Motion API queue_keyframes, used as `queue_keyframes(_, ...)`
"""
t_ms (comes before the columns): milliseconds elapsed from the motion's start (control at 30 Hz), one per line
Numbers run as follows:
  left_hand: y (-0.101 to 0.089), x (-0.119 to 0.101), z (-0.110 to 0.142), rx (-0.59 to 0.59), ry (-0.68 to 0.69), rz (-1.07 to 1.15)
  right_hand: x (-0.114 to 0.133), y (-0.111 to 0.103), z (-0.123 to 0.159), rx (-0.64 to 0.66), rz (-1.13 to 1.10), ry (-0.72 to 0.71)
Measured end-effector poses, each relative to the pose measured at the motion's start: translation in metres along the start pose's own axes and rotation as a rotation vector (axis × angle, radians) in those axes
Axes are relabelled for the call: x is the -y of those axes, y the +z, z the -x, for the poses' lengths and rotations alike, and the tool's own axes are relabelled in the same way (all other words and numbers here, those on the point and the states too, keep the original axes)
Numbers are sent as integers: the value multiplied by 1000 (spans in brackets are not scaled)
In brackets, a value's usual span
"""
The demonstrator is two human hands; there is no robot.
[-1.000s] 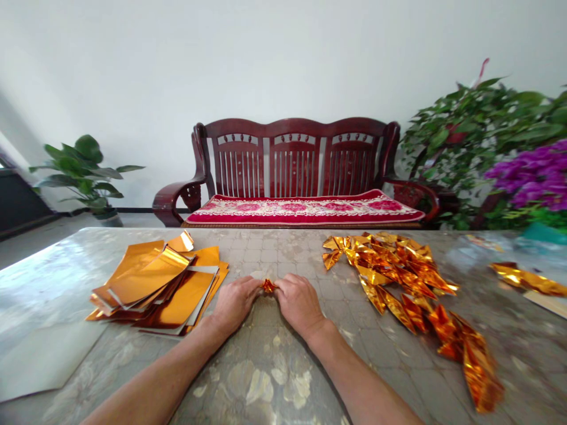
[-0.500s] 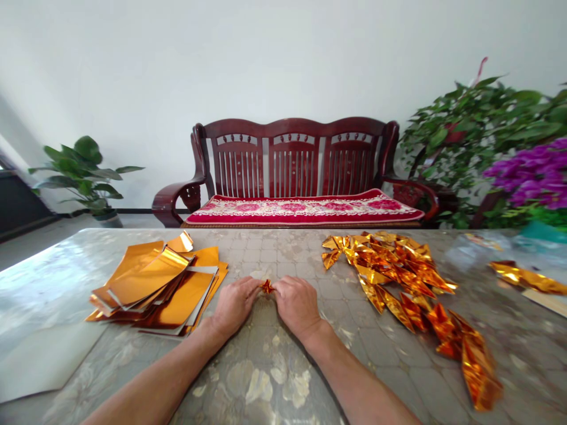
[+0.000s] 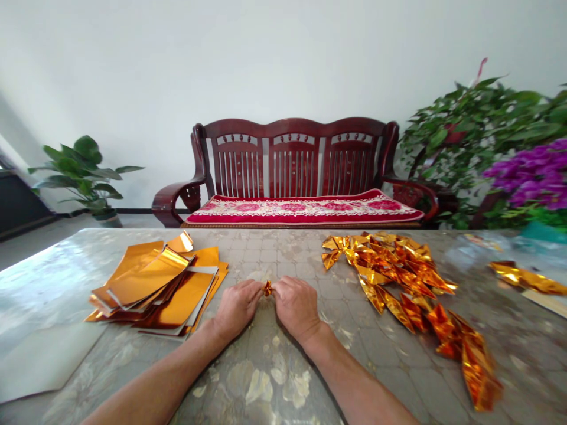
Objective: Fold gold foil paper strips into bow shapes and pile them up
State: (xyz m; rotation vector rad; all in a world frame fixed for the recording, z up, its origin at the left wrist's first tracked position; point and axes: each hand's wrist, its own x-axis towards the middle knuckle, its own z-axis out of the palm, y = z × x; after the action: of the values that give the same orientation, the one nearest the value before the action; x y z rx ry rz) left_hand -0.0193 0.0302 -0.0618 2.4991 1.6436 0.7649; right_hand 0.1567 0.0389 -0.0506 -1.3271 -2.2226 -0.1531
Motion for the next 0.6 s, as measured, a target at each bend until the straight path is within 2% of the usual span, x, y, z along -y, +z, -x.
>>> queue_keyframes(300, -9, -13, 3, 82, 7, -65, 3, -2, 2, -1, -38, 33)
queue_keyframes(600, -6, -15, 5, 81, 33, -80, 7, -1, 4, -64, -56, -11)
